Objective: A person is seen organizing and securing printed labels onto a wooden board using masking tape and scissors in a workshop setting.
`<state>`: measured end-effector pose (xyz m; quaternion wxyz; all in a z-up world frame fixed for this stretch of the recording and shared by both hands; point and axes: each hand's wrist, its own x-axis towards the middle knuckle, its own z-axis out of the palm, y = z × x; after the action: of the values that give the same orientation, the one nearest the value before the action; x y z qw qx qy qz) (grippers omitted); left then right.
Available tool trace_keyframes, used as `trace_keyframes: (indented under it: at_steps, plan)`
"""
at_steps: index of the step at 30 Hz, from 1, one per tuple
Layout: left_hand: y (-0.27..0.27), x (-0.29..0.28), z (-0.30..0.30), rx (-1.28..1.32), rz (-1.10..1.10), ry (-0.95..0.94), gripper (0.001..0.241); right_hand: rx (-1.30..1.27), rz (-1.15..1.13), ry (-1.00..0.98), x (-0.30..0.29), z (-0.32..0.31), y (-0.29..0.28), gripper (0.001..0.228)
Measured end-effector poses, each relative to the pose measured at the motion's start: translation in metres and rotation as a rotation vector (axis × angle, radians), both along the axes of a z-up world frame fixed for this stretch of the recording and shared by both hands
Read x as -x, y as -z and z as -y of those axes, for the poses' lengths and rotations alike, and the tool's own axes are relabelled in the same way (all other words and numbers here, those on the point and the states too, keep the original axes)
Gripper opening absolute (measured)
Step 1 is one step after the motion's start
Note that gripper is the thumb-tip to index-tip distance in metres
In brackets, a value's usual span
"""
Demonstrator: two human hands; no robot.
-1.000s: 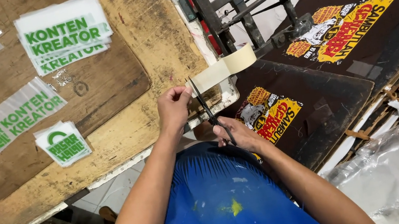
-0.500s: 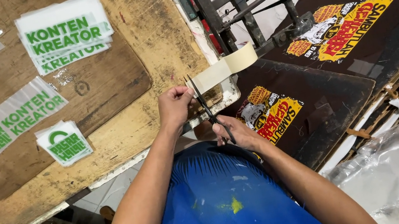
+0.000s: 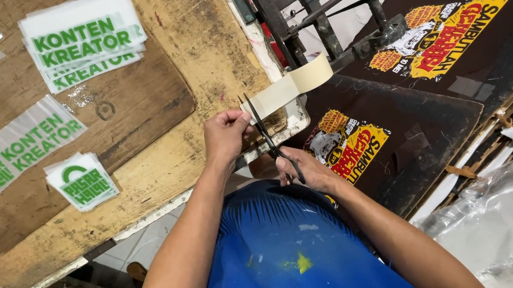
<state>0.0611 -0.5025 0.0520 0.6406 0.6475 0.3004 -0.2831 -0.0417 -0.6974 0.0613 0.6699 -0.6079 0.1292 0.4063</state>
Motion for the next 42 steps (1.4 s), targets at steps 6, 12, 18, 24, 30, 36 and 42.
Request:
trace_keyframes:
  at_steps: [6,12,18,24,30,36,42]
  plan:
    - [0.001,0.001,-0.001,0.01,0.003,-0.015,0.018,-0.009,0.026,-0.018,-0.002,-0.001,0.001,0.048]
    - [-0.004,0.0,0.0,0.006,0.001,0.001,0.019,0.009,0.017,0.0,-0.005,-0.004,-0.005,0.048]
    - [0.002,0.001,0.0,0.017,-0.003,-0.005,0.019,0.019,0.018,0.004,-0.005,-0.005,-0.002,0.045]
    - [-0.003,0.0,0.0,0.027,-0.032,-0.017,0.02,0.039,0.002,0.022,-0.005,-0.004,-0.004,0.042]
    - [0.0,-0.001,0.001,0.026,-0.056,-0.014,0.02,0.074,0.039,0.095,-0.007,-0.007,-0.014,0.04]
    - [-0.001,-0.004,-0.007,-0.003,-0.078,0.012,0.017,0.164,0.026,0.216,-0.017,-0.016,-0.024,0.04]
    - [0.002,0.014,-0.048,0.012,-0.038,0.038,0.017,0.525,0.11,-0.075,-0.02,-0.013,-0.017,0.059]
